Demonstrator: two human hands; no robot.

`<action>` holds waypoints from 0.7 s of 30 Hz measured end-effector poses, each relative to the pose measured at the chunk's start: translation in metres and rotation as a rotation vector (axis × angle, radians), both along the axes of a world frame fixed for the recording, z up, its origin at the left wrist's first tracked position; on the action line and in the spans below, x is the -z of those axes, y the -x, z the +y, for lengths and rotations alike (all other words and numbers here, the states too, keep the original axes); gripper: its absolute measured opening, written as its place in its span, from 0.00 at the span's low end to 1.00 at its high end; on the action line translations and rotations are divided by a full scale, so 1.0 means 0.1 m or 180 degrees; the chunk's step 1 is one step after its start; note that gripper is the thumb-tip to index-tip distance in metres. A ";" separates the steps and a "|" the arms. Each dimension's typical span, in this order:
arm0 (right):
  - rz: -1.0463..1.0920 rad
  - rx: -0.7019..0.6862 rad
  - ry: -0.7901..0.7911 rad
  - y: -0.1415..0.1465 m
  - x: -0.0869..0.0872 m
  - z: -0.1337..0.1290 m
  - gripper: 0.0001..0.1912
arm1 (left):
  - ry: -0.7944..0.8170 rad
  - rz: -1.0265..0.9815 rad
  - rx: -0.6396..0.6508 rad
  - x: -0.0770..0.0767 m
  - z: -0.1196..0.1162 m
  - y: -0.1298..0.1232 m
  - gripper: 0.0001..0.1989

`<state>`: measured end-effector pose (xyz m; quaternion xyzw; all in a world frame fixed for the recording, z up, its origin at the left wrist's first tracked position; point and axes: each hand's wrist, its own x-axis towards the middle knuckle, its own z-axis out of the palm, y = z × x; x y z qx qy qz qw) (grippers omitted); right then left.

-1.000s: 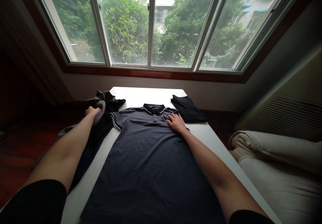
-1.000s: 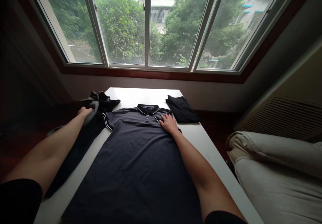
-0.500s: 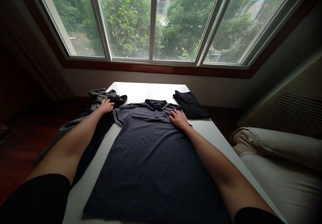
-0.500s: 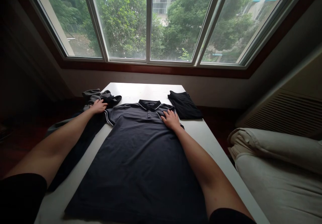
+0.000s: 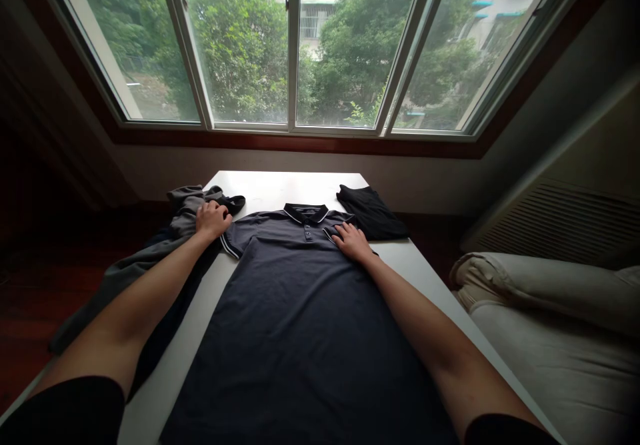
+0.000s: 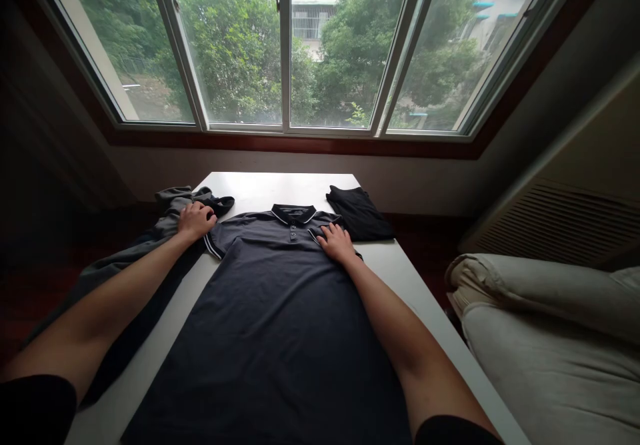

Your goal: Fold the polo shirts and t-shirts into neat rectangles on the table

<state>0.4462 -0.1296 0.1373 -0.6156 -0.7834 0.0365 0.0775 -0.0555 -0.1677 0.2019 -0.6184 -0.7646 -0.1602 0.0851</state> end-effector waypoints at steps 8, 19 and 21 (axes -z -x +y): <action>0.0039 -0.0021 -0.0008 -0.03 0.00 -0.02 0.34 | 0.0636 0.0623 -0.0084 0.10 -0.12 -0.15 0.16; 0.0001 0.0037 0.0081 0.02 -0.06 0.03 0.34 | 0.0400 -0.0286 -0.0304 -0.16 0.23 -0.33 0.13; 0.0017 0.0028 0.0055 0.02 -0.06 0.03 0.34 | 0.0538 -0.0426 -0.0307 -0.19 0.33 -0.36 0.12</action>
